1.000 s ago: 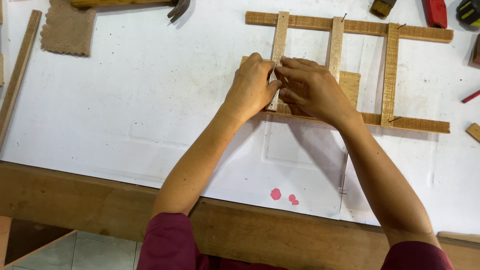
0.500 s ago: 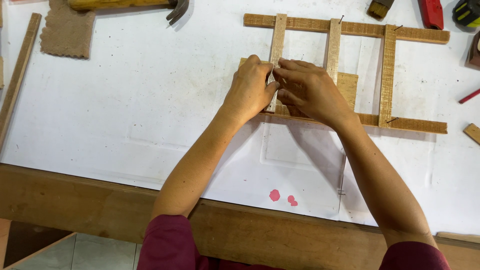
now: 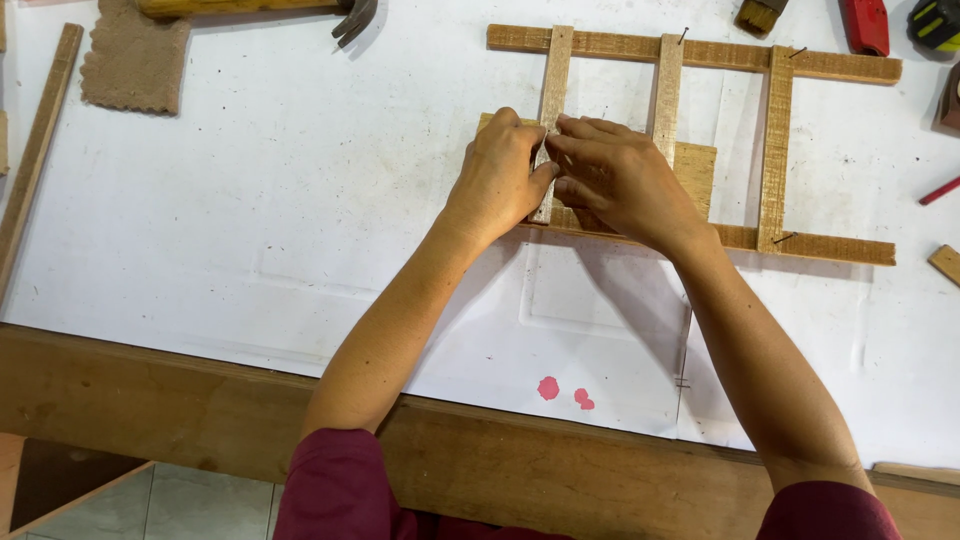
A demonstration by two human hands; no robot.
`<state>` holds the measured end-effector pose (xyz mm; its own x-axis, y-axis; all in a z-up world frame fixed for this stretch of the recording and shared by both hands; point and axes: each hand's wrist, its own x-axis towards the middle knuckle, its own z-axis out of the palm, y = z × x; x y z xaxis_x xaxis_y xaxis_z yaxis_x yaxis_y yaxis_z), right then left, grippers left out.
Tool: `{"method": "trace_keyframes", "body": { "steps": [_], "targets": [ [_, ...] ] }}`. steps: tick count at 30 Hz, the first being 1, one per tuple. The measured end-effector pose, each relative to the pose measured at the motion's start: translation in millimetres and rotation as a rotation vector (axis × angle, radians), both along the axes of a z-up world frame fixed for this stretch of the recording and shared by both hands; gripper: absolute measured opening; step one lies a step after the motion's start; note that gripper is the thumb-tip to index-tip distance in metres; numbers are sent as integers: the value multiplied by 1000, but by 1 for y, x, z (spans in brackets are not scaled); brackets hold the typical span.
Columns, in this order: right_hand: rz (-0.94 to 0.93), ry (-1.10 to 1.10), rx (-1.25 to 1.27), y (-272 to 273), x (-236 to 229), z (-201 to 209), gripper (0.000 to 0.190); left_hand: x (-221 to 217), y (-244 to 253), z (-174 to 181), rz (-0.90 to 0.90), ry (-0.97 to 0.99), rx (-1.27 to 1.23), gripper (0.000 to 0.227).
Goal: The person selects thin wooden strips from a pile on the workbench, sands each strip with a sanding block, and measures and marks them using a try square and pencil. They then position the strips across a small wooden frame and hammer nails to attach them, building a ladder-like wooden structure.
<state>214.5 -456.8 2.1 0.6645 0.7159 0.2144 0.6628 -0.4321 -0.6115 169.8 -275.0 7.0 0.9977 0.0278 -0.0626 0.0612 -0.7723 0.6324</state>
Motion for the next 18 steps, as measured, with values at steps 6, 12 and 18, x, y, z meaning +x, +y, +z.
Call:
{"method": "trace_keyframes", "body": {
  "steps": [6,12,18],
  "targets": [
    [-7,10,-17,1,1,-1,51,0,0,1,-12,-20,8,33],
    [14,-12,-12,1,0,4,51,0,1,-1,-17,-31,10,33],
    [16,-11,-13,-1,2,-5,50,0,1,-3,-23,-27,38,31]
  ]
}}
